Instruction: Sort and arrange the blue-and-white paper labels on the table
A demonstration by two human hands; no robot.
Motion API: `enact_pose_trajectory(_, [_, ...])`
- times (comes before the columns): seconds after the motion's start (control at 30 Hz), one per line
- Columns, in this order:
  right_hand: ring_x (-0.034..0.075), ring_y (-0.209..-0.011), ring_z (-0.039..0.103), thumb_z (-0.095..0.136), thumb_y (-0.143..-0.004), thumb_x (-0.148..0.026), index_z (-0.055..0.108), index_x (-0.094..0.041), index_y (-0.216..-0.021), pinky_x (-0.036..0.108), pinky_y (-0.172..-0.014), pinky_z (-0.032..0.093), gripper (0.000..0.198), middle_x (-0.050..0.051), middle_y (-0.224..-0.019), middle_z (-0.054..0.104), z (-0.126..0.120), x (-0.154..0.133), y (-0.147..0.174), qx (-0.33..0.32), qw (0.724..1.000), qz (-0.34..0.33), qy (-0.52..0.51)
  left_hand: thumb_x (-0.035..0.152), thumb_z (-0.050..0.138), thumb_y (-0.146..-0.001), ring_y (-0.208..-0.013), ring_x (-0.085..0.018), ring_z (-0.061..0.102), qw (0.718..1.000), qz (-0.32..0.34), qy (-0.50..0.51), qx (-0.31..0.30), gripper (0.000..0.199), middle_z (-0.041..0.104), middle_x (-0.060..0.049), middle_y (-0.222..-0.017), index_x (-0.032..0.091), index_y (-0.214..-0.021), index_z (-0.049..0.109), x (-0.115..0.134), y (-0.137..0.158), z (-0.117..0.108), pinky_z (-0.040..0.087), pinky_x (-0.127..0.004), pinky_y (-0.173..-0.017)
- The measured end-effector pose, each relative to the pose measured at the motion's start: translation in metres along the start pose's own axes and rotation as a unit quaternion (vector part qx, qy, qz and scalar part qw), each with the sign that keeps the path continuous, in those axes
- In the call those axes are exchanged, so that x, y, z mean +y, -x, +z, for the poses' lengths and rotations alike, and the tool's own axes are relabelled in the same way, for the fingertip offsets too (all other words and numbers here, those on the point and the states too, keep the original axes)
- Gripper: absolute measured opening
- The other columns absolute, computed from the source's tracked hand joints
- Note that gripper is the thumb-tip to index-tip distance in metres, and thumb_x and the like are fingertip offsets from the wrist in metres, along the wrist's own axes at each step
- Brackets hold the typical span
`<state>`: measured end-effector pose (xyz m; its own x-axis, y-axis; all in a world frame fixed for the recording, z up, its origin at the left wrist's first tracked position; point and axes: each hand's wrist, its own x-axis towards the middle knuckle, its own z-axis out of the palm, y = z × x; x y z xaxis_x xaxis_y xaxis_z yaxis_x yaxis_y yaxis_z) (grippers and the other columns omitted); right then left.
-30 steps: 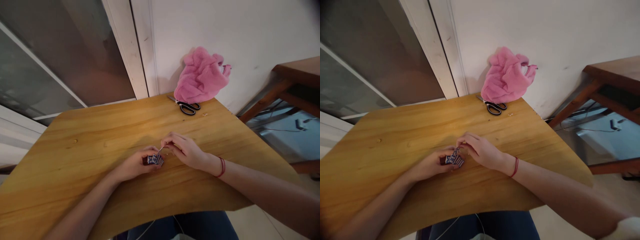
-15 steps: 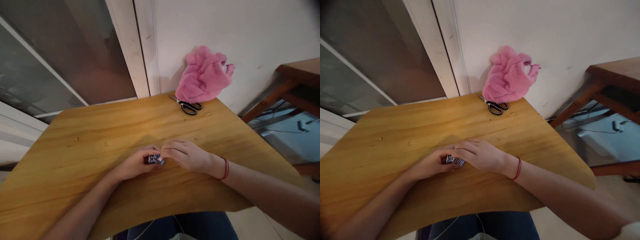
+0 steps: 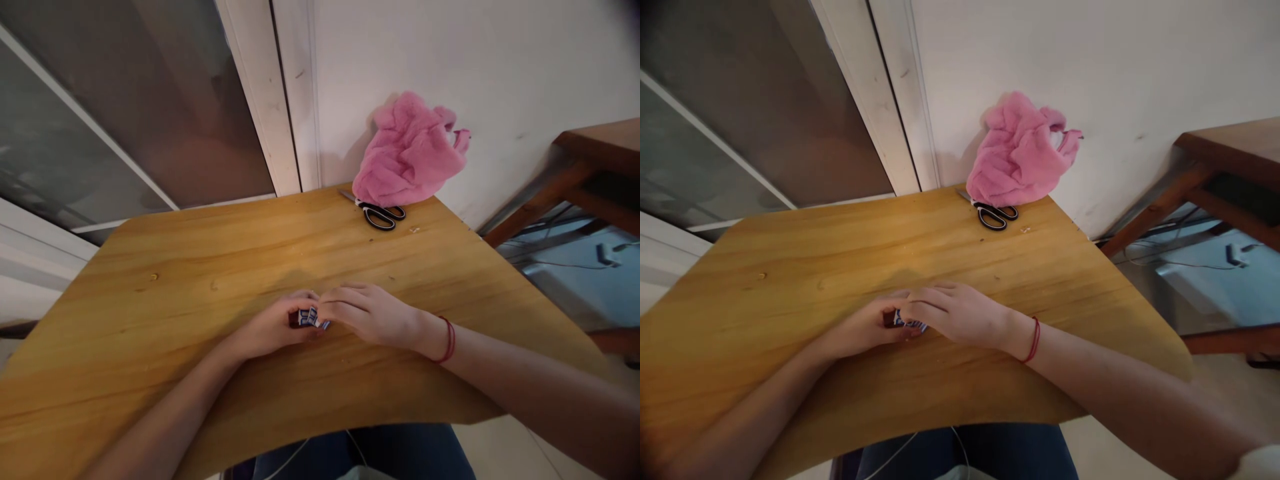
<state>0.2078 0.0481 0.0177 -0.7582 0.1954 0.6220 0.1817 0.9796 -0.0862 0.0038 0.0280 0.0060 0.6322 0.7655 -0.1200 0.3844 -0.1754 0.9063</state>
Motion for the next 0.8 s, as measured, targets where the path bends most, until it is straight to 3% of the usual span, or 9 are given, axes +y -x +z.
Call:
enact_pose_trajectory(0.33, [0.011, -0.085, 0.057, 0.037, -0.094, -0.024, 0.058, -0.018, -0.100, 0.025, -0.074, 0.050, 0.023, 0.006, -0.104, 0.056, 0.005, 0.002, 0.006, -0.117, 0.974, 0.162, -0.106, 0.032, 0.059, -0.080, -0.092, -0.016, 0.053, 1.000, 0.000, -0.016, 0.004, 0.021, 0.059, -0.003, -0.101, 0.019, -0.096, 0.062, 0.002, 0.000, 0.000, 0.043, -0.029, -0.083])
enact_pose_trajectory(0.63, [0.011, -0.084, 0.057, 0.044, -0.084, -0.013, 0.061, -0.019, -0.102, 0.026, -0.075, 0.050, 0.025, 0.006, -0.102, 0.056, 0.002, 0.004, 0.012, -0.065, 0.991, 0.093, -0.071, 0.025, 0.061, -0.078, -0.089, -0.014, 0.053, 1.000, 0.008, 0.009, 0.012, 0.014, 0.057, -0.001, -0.098, 0.019, -0.091, 0.061, 0.005, 0.001, 0.000, 0.042, -0.027, -0.081])
enact_pose_trajectory(0.8, [0.013, -0.086, 0.056, 0.046, -0.083, -0.014, 0.060, -0.021, -0.108, 0.028, -0.075, 0.050, 0.030, 0.006, -0.101, 0.056, 0.003, 0.004, 0.011, -0.103, 0.991, 0.073, -0.044, 0.025, 0.062, -0.077, -0.086, -0.014, 0.052, 1.000, 0.005, -0.004, 0.015, 0.013, 0.056, -0.001, -0.093, 0.018, -0.089, 0.061, 0.005, 0.001, -0.001, 0.042, -0.027, -0.078])
